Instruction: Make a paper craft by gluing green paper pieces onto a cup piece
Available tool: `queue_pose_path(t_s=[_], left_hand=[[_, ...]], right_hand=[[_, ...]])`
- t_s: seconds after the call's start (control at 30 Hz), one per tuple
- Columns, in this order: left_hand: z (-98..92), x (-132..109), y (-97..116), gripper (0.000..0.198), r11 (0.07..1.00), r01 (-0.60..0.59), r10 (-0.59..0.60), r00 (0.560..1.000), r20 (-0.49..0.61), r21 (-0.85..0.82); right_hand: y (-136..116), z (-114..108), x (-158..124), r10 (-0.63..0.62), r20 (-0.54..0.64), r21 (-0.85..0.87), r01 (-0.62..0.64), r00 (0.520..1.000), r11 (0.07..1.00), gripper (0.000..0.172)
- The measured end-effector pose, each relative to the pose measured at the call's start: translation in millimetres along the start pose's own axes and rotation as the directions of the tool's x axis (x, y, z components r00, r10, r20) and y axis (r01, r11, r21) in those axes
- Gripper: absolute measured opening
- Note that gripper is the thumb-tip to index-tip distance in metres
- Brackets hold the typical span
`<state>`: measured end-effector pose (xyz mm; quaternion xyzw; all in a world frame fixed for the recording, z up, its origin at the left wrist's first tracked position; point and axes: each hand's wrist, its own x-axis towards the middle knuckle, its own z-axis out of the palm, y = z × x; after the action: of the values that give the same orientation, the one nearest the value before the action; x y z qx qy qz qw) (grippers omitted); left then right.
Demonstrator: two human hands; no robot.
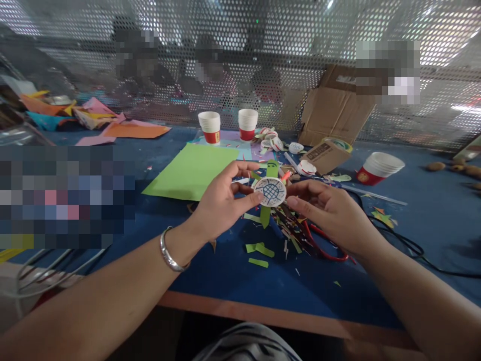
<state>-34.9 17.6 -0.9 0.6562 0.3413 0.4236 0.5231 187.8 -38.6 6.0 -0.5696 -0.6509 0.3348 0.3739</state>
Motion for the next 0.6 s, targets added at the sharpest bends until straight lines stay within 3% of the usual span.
queue_pose_path(t_s=[0.37,0.5,0.6], left_hand=[[4.2,-3.2,-0.7,0.058,0.998,-0.035,0.033,0.999,0.036,0.046],[-7.6,0.0,8.3,0.037,0.995,-0.011,0.009,1.0,0.028,0.097],[-20.2,1.8,16.2,0.023,0.959,0.033,-0.047,0.998,0.043,0.281]], right_hand=[[4.8,1.5,-1.3,-0.045,-0.052,-0.01,0.044,0.998,0.999,0.036],[5.9,-3.3,0.5,-0.004,-0.067,0.021,0.005,0.998,1.0,0.037],[5.6,-6.1,0.6,0.007,-0.065,0.015,-0.006,0.998,1.0,0.04]])
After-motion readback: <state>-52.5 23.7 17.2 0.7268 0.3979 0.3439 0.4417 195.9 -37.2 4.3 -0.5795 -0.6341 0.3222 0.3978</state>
